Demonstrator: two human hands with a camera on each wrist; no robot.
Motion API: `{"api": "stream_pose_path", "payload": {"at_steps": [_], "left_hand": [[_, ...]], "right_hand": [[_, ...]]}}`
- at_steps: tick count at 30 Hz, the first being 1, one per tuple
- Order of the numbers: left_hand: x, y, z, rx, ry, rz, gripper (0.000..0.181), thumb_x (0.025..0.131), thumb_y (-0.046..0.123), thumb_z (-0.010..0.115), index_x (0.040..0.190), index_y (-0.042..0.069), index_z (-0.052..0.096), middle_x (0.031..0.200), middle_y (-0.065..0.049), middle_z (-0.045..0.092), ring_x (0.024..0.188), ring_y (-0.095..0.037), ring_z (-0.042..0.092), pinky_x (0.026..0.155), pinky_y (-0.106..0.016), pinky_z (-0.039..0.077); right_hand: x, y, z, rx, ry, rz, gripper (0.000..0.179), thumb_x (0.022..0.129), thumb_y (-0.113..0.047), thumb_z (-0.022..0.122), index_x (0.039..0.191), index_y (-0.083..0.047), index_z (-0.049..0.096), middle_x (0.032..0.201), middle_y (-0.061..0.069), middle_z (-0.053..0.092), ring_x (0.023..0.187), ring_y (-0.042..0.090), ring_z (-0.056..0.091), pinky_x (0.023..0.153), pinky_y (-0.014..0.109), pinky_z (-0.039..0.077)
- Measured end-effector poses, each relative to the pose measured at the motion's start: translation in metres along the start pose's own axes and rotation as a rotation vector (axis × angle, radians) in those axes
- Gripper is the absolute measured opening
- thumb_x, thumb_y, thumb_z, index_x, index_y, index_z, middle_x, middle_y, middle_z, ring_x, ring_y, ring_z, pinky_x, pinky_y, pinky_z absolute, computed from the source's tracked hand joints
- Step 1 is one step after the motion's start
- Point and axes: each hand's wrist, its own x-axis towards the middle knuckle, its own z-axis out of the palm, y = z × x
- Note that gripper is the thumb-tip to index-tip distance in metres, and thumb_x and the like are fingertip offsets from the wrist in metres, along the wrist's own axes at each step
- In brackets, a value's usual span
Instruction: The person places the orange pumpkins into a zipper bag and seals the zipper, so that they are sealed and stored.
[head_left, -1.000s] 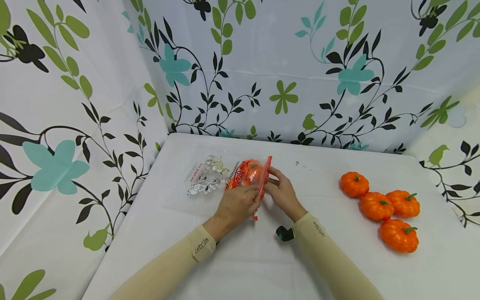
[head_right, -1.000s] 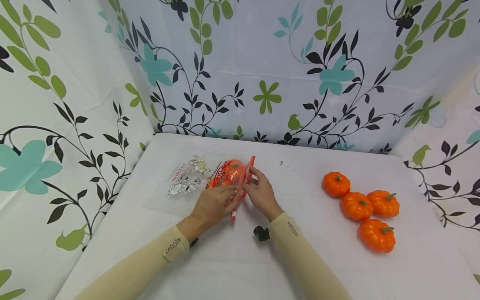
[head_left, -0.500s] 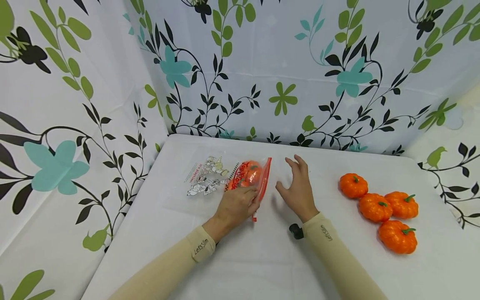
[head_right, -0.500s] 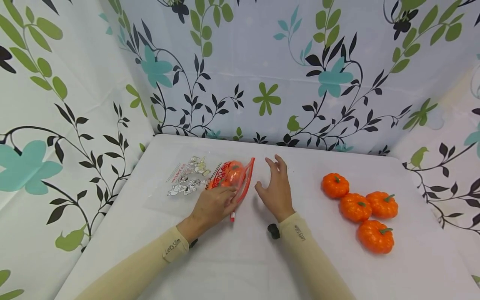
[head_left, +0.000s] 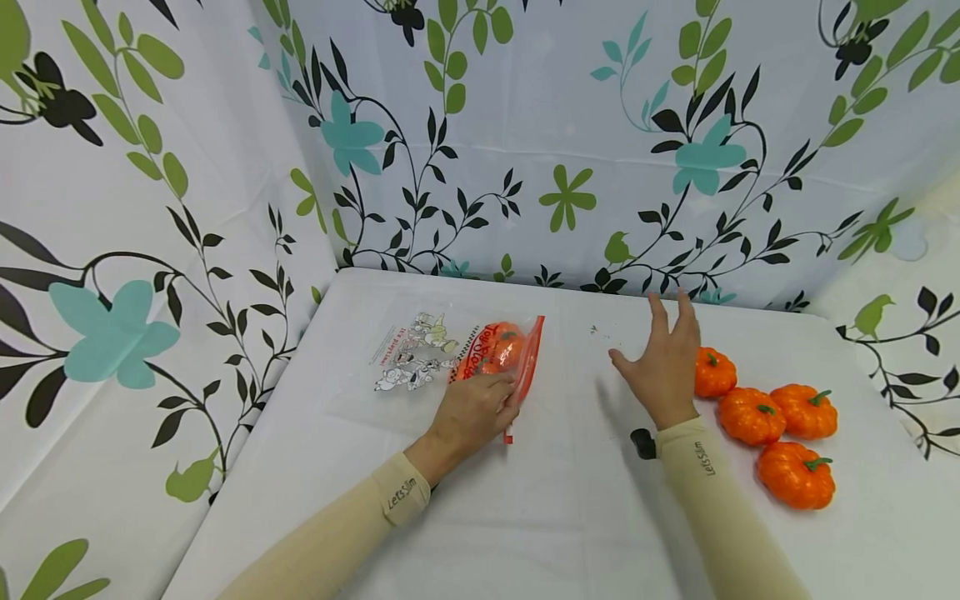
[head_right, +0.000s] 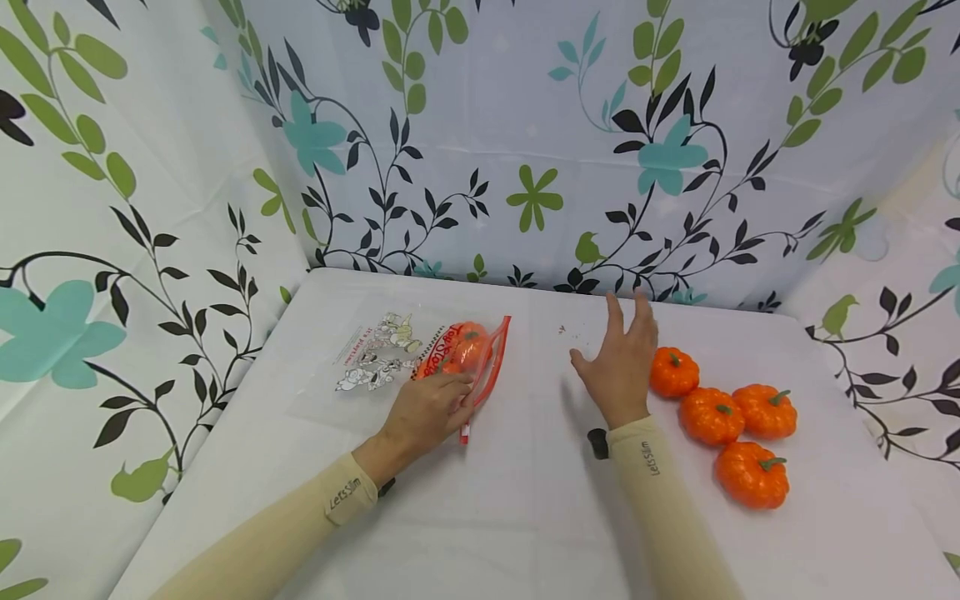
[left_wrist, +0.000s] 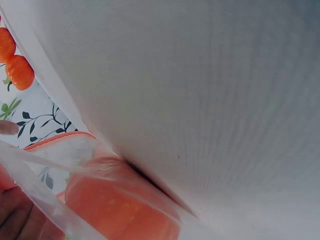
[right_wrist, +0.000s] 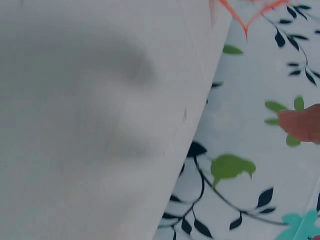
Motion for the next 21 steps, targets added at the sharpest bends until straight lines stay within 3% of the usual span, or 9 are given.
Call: {"api": "stream_pose_path", "payload": {"at_steps": [10, 16, 21], "left_hand": [[0.001, 0.001, 0.0, -0.009, 0.002, -0.007, 0.016, 0.078, 0.006, 0.08, 0.093, 0.003, 0.078, 0.096, -0.007, 0.077, 0.085, -0.018, 0.075, 0.075, -0.028, 0.06], [0.001, 0.001, 0.0, -0.009, 0.006, -0.001, 0.016, 0.077, 0.007, 0.081, 0.092, 0.003, 0.078, 0.096, -0.007, 0.077, 0.084, -0.018, 0.075, 0.073, -0.028, 0.06], [0.001, 0.001, -0.002, -0.017, 0.004, 0.002, 0.018, 0.077, 0.008, 0.082, 0.093, 0.002, 0.078, 0.096, -0.009, 0.077, 0.084, -0.019, 0.075, 0.073, -0.029, 0.06]], "right_hand": [[0.012, 0.038, -0.035, -0.022, -0.107, 0.201, 0.14, 0.067, -0.041, 0.093, 0.163, -0.015, -0.005, 0.164, 0.018, -0.025, 0.15, 0.048, -0.009, 0.116, 0.067, 0.0], [0.017, 0.056, -0.043, -0.045, -0.196, 0.315, 0.144, 0.068, -0.047, 0.091, 0.16, -0.014, -0.015, 0.161, 0.019, -0.031, 0.147, 0.055, -0.009, 0.114, 0.071, 0.002], [0.017, 0.069, -0.043, -0.051, -0.261, 0.358, 0.144, 0.069, -0.048, 0.089, 0.159, -0.008, -0.016, 0.16, 0.025, -0.029, 0.145, 0.059, -0.008, 0.113, 0.072, 0.001]]}}
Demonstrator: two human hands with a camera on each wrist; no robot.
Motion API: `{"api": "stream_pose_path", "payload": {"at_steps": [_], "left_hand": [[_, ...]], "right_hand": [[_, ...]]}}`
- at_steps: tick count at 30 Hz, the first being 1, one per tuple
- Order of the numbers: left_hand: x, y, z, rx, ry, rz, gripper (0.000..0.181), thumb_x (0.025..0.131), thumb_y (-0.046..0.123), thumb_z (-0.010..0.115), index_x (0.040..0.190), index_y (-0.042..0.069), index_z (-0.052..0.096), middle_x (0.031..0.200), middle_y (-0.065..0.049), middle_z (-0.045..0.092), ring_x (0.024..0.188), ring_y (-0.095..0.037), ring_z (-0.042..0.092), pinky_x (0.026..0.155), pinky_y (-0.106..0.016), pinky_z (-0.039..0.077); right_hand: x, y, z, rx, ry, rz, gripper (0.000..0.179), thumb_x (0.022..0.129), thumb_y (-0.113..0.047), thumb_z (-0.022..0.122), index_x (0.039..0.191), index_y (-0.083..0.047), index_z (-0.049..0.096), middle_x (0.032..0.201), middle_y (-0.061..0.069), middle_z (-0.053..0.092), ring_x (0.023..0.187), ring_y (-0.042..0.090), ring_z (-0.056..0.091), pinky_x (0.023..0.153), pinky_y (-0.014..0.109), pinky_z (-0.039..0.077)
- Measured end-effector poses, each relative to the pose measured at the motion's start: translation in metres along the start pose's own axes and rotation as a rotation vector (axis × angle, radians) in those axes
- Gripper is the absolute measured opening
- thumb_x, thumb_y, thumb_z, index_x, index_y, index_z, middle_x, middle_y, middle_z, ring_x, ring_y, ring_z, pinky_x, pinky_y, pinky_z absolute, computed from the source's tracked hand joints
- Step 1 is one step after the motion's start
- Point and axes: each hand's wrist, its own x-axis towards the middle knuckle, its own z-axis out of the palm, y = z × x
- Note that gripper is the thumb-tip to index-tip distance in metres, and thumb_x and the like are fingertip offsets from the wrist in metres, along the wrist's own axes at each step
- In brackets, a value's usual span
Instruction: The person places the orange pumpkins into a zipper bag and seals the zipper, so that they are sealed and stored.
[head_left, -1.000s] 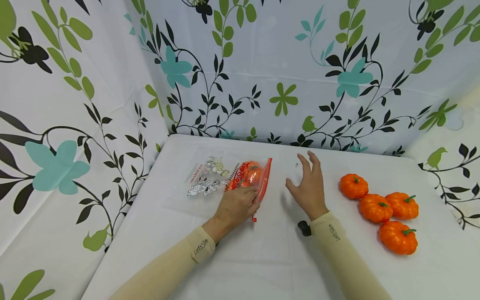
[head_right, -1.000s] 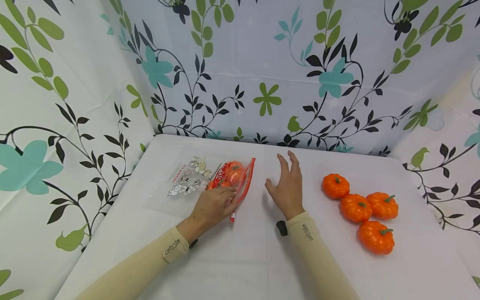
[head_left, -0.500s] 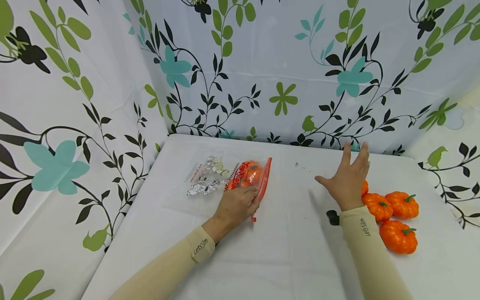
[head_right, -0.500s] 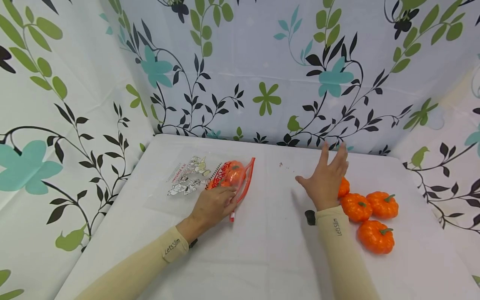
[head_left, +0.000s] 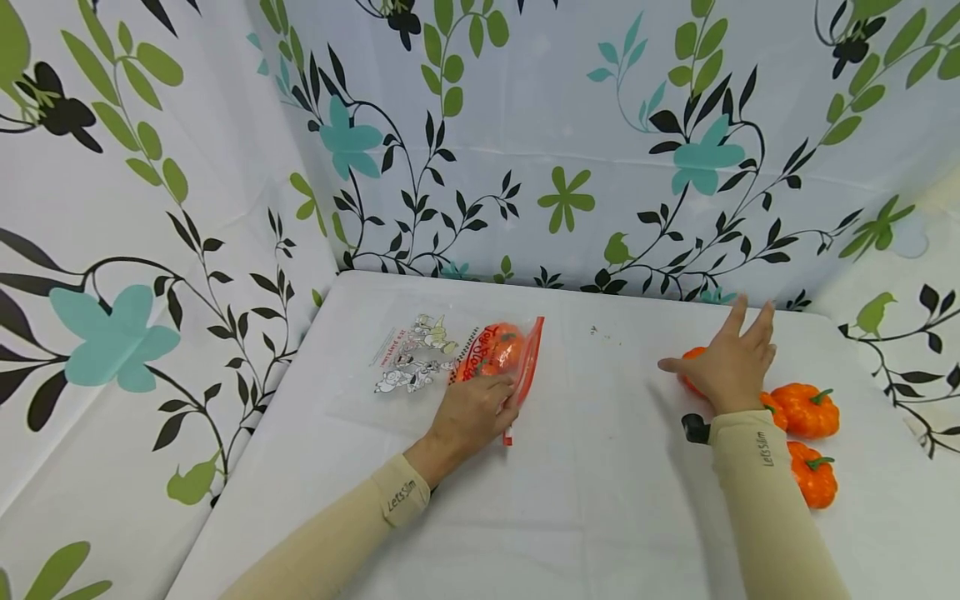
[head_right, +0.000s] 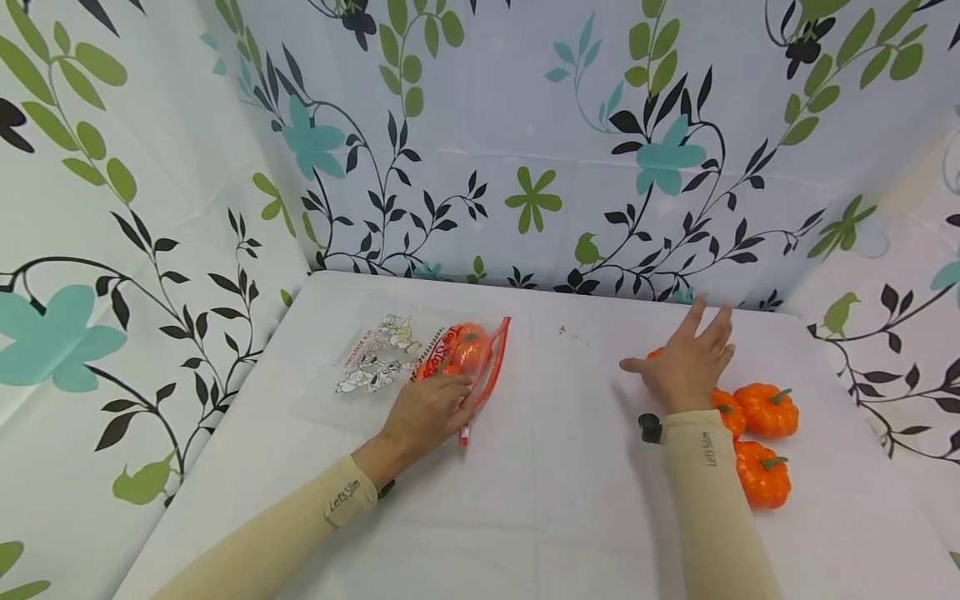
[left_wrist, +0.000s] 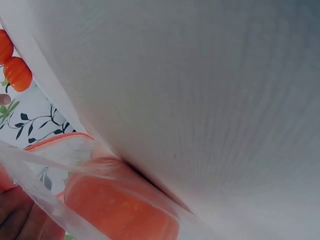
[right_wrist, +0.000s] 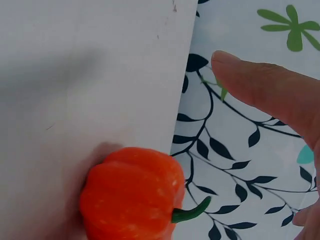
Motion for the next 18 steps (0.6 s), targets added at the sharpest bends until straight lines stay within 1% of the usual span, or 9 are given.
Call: {"api": "stream_pose_path", "payload": {"at_steps": [9, 14, 18], "left_hand": [[0.0, 0.001, 0.001, 0.016, -0.001, 0.003, 0.017, 0.077, 0.007, 0.081, 0.093, 0.002, 0.078, 0.096, -0.008, 0.077, 0.085, -0.018, 0.075, 0.074, -0.028, 0.06], [-0.001, 0.0, 0.003, 0.007, -0.008, -0.002, 0.017, 0.077, 0.007, 0.081, 0.093, 0.002, 0.078, 0.097, -0.008, 0.077, 0.085, -0.018, 0.075, 0.074, -0.028, 0.06], [-0.001, 0.001, 0.002, 0.007, -0.012, -0.01, 0.017, 0.078, 0.007, 0.081, 0.094, 0.002, 0.078, 0.097, -0.008, 0.077, 0.085, -0.018, 0.075, 0.074, -0.028, 0.06]], "right_hand": [[0.001, 0.017, 0.005, -0.018, -0.147, 0.112, 0.139, 0.074, -0.043, 0.085, 0.155, 0.002, -0.018, 0.158, 0.037, -0.017, 0.14, 0.065, 0.002, 0.112, 0.073, 0.009], [0.001, 0.023, 0.006, -0.06, -0.18, 0.137, 0.134, 0.076, -0.042, 0.084, 0.154, 0.01, -0.011, 0.155, 0.043, -0.004, 0.138, 0.065, 0.01, 0.113, 0.072, 0.012], [0.002, 0.024, 0.006, -0.103, -0.196, 0.134, 0.127, 0.077, -0.04, 0.083, 0.152, 0.016, -0.002, 0.15, 0.047, 0.009, 0.136, 0.064, 0.017, 0.114, 0.07, 0.013]]}}
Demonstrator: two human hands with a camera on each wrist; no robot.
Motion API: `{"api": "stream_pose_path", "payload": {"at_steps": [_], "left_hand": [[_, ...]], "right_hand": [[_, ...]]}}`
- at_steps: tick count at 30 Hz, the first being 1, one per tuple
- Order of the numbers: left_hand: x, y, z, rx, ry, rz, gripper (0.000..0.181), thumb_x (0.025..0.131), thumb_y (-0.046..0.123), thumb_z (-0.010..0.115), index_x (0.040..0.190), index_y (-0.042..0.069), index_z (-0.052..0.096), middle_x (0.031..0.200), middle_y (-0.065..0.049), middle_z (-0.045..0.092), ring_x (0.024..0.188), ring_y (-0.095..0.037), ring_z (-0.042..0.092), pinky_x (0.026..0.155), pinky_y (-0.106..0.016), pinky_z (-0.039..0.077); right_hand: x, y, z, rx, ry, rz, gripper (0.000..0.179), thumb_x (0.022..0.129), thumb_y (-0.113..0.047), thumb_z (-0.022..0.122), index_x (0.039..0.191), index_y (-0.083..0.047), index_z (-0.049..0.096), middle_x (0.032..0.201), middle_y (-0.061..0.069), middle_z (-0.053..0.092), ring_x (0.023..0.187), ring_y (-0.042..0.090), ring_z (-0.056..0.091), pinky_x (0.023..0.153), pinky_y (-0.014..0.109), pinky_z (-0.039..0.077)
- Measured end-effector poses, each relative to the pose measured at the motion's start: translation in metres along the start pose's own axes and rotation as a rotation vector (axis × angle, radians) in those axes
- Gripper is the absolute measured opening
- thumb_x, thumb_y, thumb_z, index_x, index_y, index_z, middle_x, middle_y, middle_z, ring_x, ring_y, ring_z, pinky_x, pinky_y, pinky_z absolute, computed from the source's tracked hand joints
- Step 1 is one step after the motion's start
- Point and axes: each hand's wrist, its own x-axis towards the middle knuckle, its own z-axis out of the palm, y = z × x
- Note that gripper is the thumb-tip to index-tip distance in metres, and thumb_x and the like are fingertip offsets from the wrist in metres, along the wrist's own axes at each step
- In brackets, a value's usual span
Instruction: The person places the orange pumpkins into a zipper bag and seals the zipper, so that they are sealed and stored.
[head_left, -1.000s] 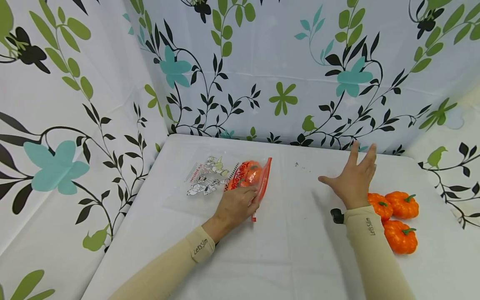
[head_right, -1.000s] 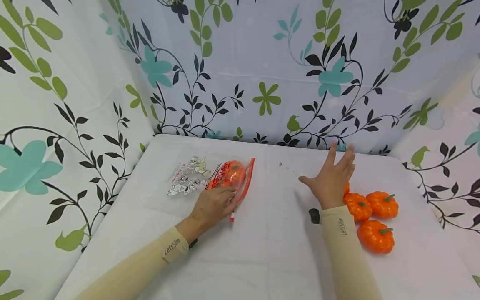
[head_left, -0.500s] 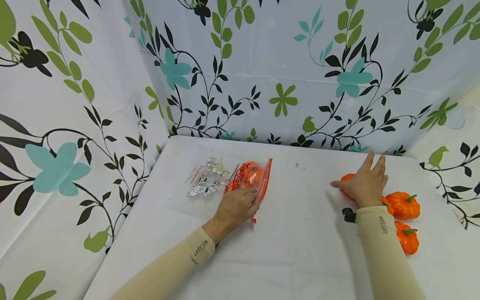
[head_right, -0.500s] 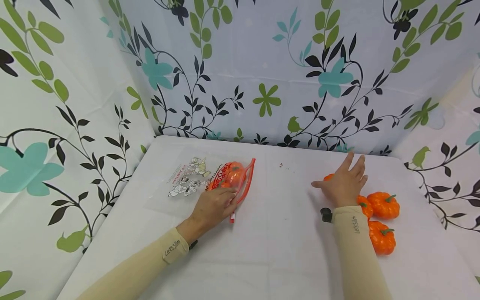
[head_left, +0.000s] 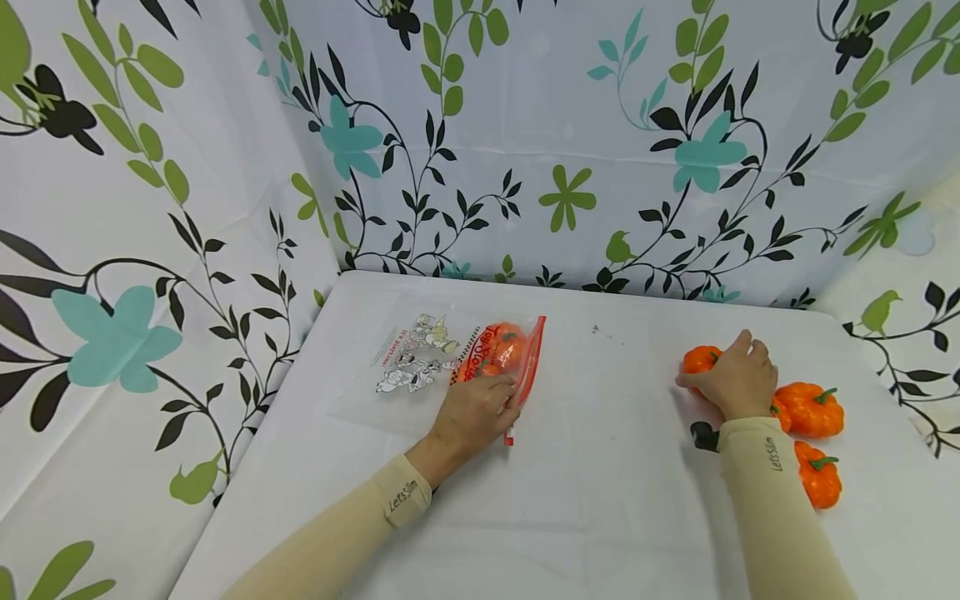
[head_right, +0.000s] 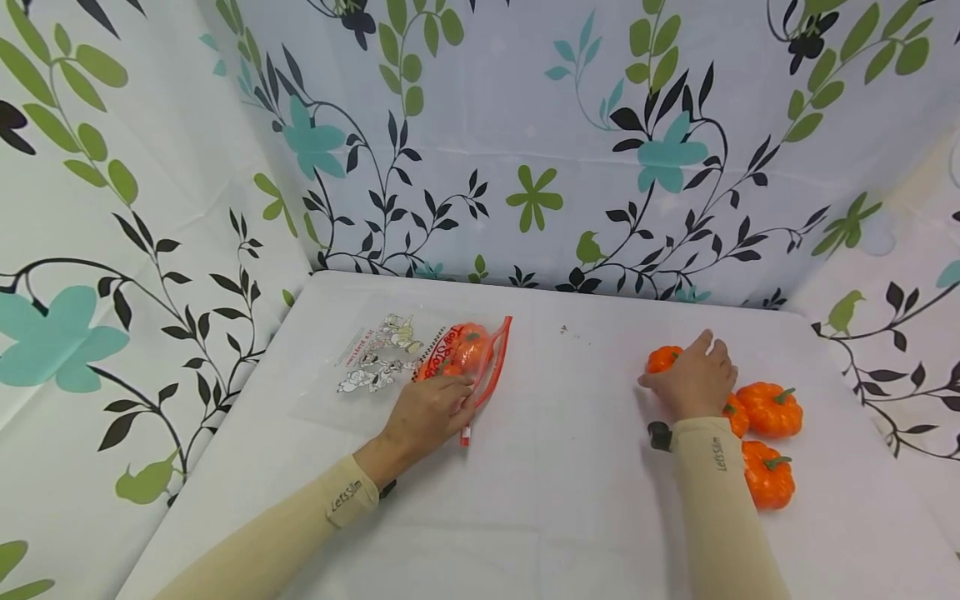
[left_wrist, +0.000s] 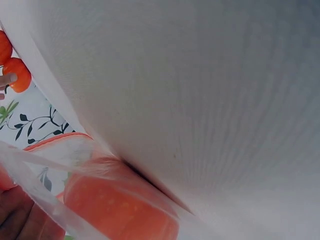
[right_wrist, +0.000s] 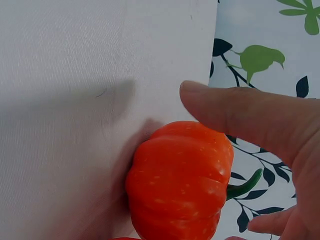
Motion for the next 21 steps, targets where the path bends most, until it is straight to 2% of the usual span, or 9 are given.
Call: {"api": "stream_pose_path", "payload": {"at_steps": [5, 10, 16, 21], "left_hand": [[0.0005, 0.0013, -0.0019, 0.006, -0.017, -0.008, 0.018, 0.079, 0.009, 0.081, 0.095, 0.002, 0.078, 0.098, -0.008, 0.077, 0.087, -0.018, 0.075, 0.076, -0.028, 0.059], [0.0005, 0.0018, -0.003, 0.006, -0.03, -0.014, 0.018, 0.079, 0.009, 0.081, 0.095, 0.002, 0.078, 0.098, -0.008, 0.077, 0.088, -0.018, 0.075, 0.078, -0.029, 0.059], [0.0001, 0.0016, -0.0027, 0.002, -0.022, -0.008, 0.017, 0.078, 0.008, 0.082, 0.094, 0.002, 0.078, 0.097, -0.008, 0.077, 0.087, -0.019, 0.075, 0.077, -0.029, 0.059], [0.0001, 0.0013, -0.0023, 0.004, -0.02, -0.008, 0.017, 0.078, 0.009, 0.082, 0.094, 0.002, 0.078, 0.097, -0.008, 0.077, 0.087, -0.019, 0.074, 0.076, -0.029, 0.06]], "right_hand": [[0.0, 0.0008, -0.0006, -0.058, -0.015, -0.011, 0.114, 0.079, -0.04, 0.081, 0.147, 0.022, 0.014, 0.14, 0.049, 0.024, 0.128, 0.063, 0.028, 0.112, 0.071, 0.02], [-0.0002, 0.0034, 0.0016, -0.083, -0.042, -0.003, 0.107, 0.08, -0.041, 0.079, 0.145, 0.023, 0.022, 0.134, 0.048, 0.03, 0.124, 0.061, 0.031, 0.109, 0.071, 0.024], [-0.0019, 0.005, 0.0036, -0.082, -0.071, -0.01, 0.101, 0.08, -0.035, 0.081, 0.143, 0.022, 0.026, 0.131, 0.047, 0.03, 0.121, 0.059, 0.031, 0.108, 0.073, 0.022], [-0.0034, 0.0038, 0.0038, -0.062, -0.107, 0.003, 0.096, 0.084, -0.03, 0.077, 0.144, 0.022, 0.023, 0.131, 0.047, 0.029, 0.121, 0.06, 0.03, 0.111, 0.072, 0.016]]}}
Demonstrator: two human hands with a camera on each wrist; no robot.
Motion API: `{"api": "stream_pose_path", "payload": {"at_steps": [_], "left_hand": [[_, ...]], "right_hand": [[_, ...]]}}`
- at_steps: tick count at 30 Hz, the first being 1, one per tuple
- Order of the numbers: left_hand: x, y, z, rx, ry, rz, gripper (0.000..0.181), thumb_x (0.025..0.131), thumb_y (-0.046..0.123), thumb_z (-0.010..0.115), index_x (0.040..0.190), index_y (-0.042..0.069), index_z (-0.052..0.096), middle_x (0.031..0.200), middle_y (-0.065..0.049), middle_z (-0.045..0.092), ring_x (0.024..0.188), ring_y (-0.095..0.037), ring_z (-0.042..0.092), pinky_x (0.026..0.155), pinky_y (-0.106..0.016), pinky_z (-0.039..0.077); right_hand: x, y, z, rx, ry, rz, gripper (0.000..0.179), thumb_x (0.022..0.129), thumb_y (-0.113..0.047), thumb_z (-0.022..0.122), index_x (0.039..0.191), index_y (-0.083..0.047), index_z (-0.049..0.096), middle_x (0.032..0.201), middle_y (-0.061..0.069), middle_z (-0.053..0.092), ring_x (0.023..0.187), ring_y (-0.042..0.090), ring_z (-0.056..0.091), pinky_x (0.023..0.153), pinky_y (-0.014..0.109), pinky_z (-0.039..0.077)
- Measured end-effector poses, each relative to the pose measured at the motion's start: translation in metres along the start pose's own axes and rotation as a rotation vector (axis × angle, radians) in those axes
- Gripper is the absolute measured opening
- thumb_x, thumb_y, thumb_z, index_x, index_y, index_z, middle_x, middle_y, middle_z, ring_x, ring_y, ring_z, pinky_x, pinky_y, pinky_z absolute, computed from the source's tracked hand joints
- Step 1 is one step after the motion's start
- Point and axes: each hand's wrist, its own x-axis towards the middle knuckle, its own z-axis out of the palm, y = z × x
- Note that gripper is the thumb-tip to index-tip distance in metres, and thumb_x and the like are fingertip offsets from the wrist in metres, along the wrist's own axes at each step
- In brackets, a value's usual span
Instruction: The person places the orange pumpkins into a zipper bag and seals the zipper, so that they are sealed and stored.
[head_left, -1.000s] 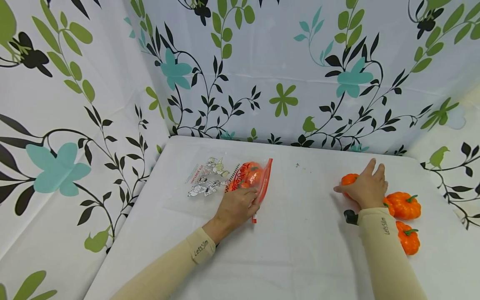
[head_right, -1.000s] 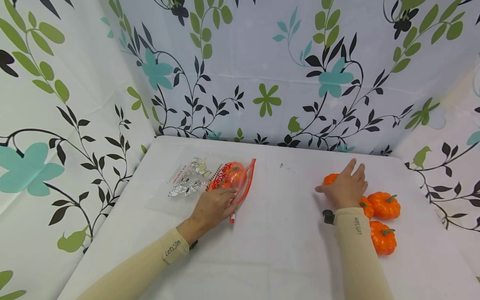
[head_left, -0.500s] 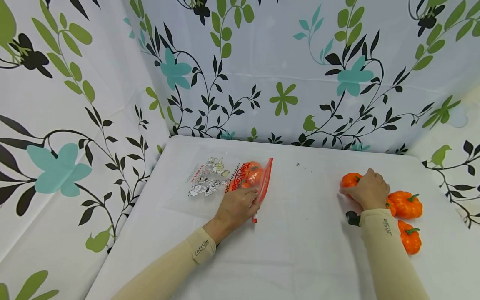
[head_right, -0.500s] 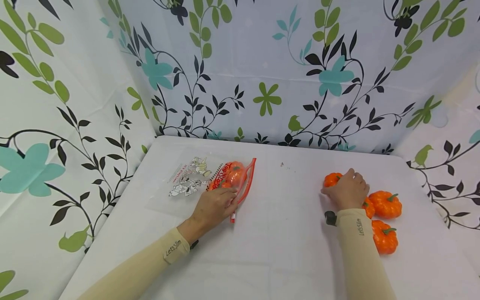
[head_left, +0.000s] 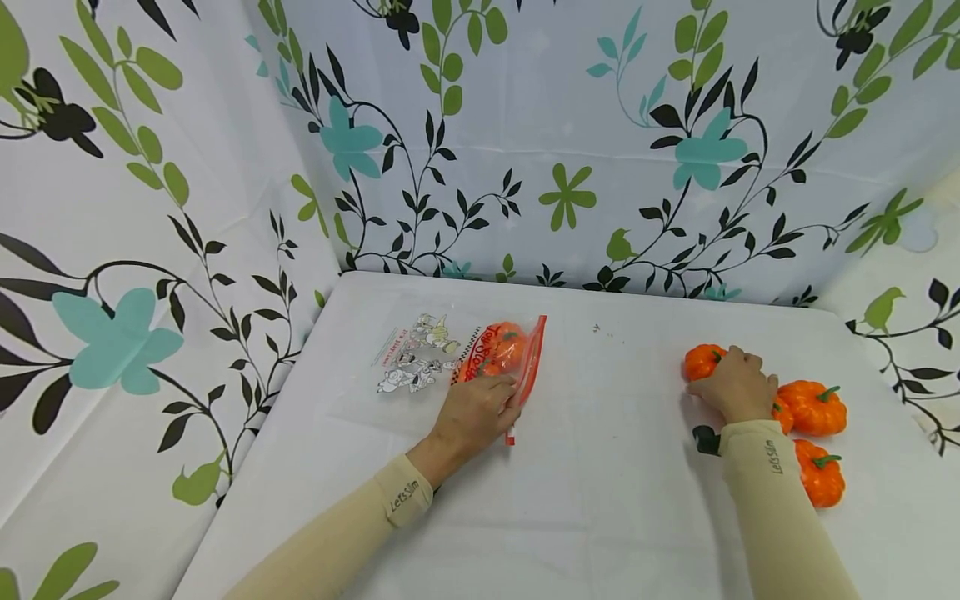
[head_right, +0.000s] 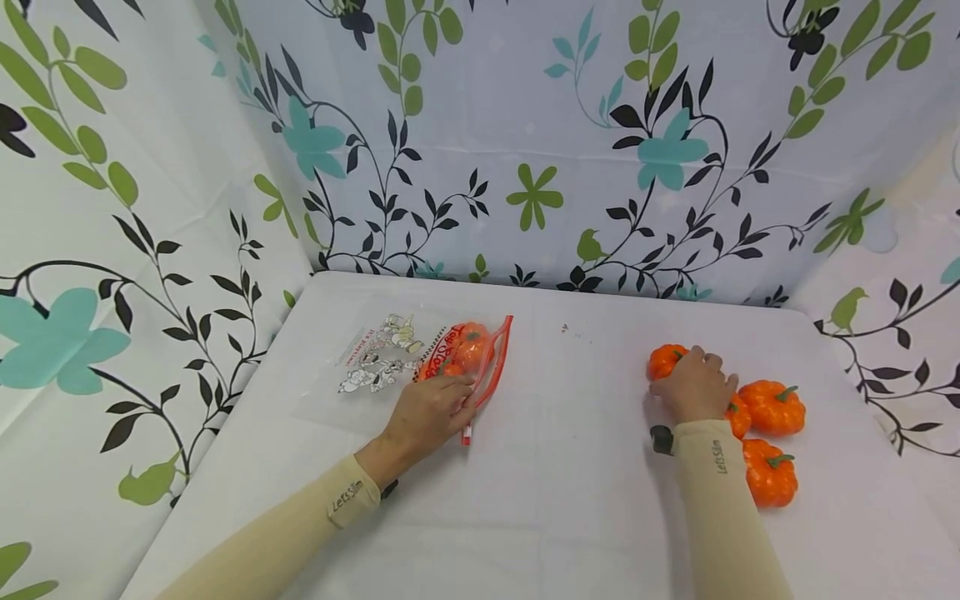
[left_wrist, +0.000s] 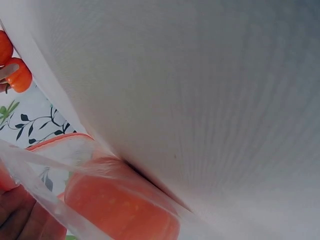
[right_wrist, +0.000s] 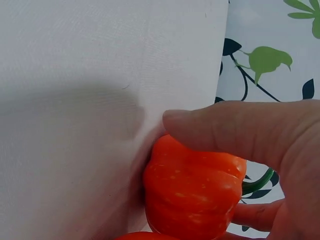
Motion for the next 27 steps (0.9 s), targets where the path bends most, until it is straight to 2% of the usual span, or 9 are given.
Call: {"api": "stream_pose_path", "payload": {"at_steps": [5, 13, 21, 27], "left_hand": [[0.0, 0.0, 0.001, 0.012, 0.0, -0.001, 0.018, 0.078, 0.008, 0.081, 0.094, 0.002, 0.078, 0.097, -0.008, 0.077, 0.087, -0.019, 0.075, 0.075, -0.029, 0.06], [-0.001, -0.001, 0.001, 0.011, 0.005, 0.003, 0.018, 0.078, 0.007, 0.081, 0.095, 0.002, 0.078, 0.097, -0.008, 0.077, 0.087, -0.019, 0.075, 0.075, -0.029, 0.06], [-0.002, -0.001, 0.001, 0.006, 0.003, -0.006, 0.019, 0.078, 0.008, 0.082, 0.096, 0.001, 0.078, 0.097, -0.008, 0.077, 0.088, -0.019, 0.074, 0.076, -0.03, 0.06], [-0.002, -0.001, 0.002, -0.009, 0.008, -0.008, 0.018, 0.078, 0.008, 0.081, 0.095, 0.001, 0.078, 0.097, -0.009, 0.077, 0.087, -0.02, 0.074, 0.076, -0.031, 0.06]], "right_hand": [[-0.004, -0.001, -0.002, 0.015, -0.022, 0.007, 0.092, 0.087, -0.025, 0.071, 0.146, 0.021, 0.018, 0.133, 0.048, 0.028, 0.121, 0.06, 0.031, 0.112, 0.073, 0.011], [-0.006, 0.001, 0.003, 0.029, 0.009, -0.039, 0.093, 0.087, -0.028, 0.072, 0.148, 0.019, 0.019, 0.135, 0.048, 0.028, 0.12, 0.061, 0.032, 0.11, 0.075, 0.011], [-0.003, -0.006, 0.008, 0.154, 0.036, -0.132, 0.1, 0.088, -0.043, 0.073, 0.156, 0.006, 0.017, 0.143, 0.039, 0.03, 0.119, 0.059, 0.035, 0.098, 0.076, 0.033], [-0.003, -0.018, 0.01, 0.232, 0.041, -0.242, 0.095, 0.089, -0.033, 0.074, 0.156, 0.006, 0.018, 0.146, 0.038, 0.029, 0.126, 0.056, 0.036, 0.103, 0.073, 0.033]]}}
